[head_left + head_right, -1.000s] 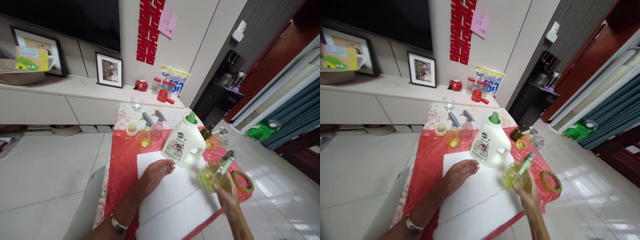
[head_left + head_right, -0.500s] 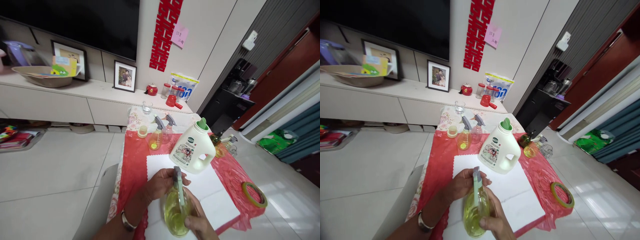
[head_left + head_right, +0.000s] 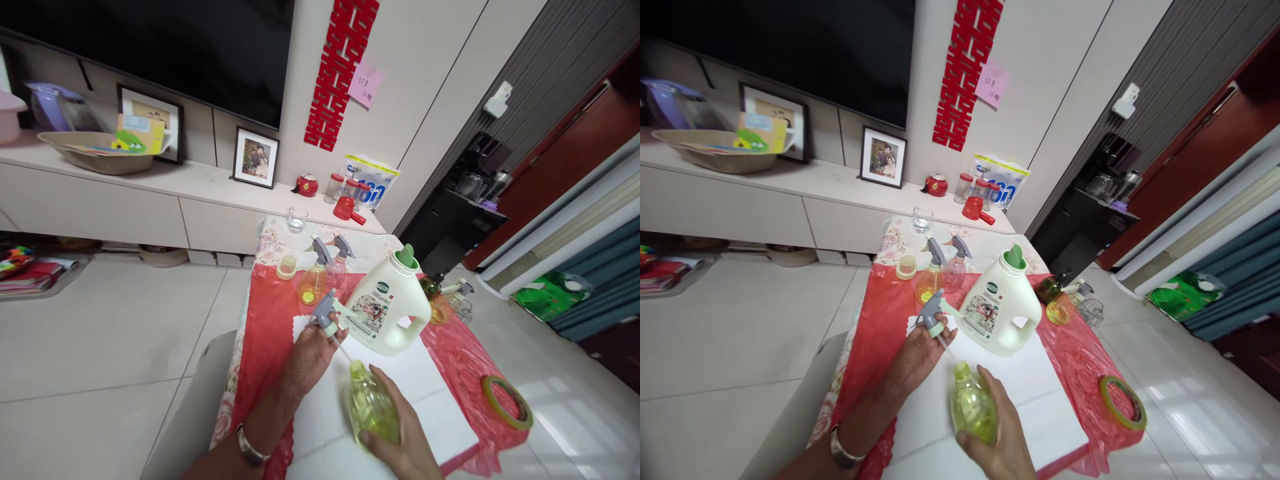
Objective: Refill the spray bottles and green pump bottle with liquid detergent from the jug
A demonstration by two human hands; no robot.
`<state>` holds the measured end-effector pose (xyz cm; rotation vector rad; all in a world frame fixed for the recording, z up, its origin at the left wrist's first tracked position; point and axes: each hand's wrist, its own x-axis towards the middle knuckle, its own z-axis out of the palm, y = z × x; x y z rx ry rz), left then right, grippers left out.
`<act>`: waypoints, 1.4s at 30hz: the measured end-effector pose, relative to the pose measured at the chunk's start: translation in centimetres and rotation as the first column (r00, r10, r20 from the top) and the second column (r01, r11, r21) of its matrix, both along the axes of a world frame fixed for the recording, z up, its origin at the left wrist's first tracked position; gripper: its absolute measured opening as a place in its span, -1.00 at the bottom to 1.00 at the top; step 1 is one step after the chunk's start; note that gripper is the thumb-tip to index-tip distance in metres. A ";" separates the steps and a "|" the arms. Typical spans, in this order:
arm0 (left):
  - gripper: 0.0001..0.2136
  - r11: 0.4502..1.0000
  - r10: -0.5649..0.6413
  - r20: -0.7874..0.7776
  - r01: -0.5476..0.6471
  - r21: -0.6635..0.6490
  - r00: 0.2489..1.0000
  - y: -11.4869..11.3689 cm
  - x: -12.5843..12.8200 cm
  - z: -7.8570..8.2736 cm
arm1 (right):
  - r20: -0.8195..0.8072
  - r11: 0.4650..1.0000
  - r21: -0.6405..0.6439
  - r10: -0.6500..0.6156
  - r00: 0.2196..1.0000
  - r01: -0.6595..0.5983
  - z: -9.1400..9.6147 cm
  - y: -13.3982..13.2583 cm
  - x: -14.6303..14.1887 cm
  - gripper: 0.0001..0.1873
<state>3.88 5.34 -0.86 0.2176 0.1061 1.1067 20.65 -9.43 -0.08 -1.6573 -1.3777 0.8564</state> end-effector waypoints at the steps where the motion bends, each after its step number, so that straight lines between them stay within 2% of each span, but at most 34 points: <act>1: -0.70 0.999 0.022 0.016 -0.021 -0.029 1.000 0.2 -0.1 0.1 | -0.003 1.000 -0.001 -0.023 1.000 0.023 0.3 -0.4 0.6 -0.05; 6: -0.77 0.989 0.088 0.033 -0.083 -0.125 0.996 0.6 -0.3 0.0 | 0.083 0.978 -0.027 -0.204 0.975 0.207 3.9 -1.9 4.7 -0.08; 10: -0.78 0.996 0.022 -0.011 -0.023 -0.090 1.000 0.4 0.0 -0.4 | 0.214 0.941 0.089 -0.337 0.917 0.325 9.0 -0.5 7.8 -0.02; 13: -0.76 0.997 -0.022 -0.052 0.018 -0.068 0.998 0.2 0.2 -0.5 | 0.383 0.948 0.189 -0.311 0.870 0.256 13.7 2.4 8.9 0.06; 15: -0.74 0.997 -0.031 -0.071 0.025 -0.076 0.997 0.1 0.2 -0.5 | 0.487 0.936 0.269 -0.336 0.806 0.228 16.6 4.7 8.9 0.05; 17: -0.74 0.996 -0.036 -0.083 0.029 -0.084 0.996 0.1 0.3 -0.6 | 0.604 0.925 0.351 -0.344 0.719 0.147 18.8 6.8 8.9 -0.02; 19: -0.76 0.996 -0.041 -0.097 0.033 -0.081 0.994 0.1 0.3 -0.7 | 0.729 0.929 0.370 -0.311 0.610 0.031 20.4 8.7 8.9 -0.06; 23: -0.76 0.997 -0.058 -0.131 0.050 -0.059 0.990 0.1 0.3 -0.8 | 0.876 0.932 0.332 -0.249 0.413 -0.143 21.9 11.2 9.9 -0.12; 28: -0.71 0.995 -0.082 -0.119 0.075 -0.063 0.989 0.2 0.4 -1.0 | 0.961 0.939 0.235 -0.185 0.207 -0.251 23.3 12.6 10.3 -0.20; 32: -0.71 0.994 -0.083 -0.110 0.075 -0.074 0.990 0.2 0.5 -1.1 | 0.990 0.953 0.140 -0.136 0.036 -0.269 24.5 13.3 9.2 -0.24; 37: -0.67 0.994 -0.083 -0.129 0.072 -0.084 0.988 0.1 0.5 -1.0 | 0.983 0.956 0.080 -0.123 -0.137 -0.282 25.5 14.0 7.7 -0.25; 42: -0.67 0.992 -0.099 -0.137 0.088 -0.086 0.986 0.1 0.4 -0.9 | 0.966 0.959 0.035 -0.104 -0.237 -0.280 26.4 14.1 6.5 -0.26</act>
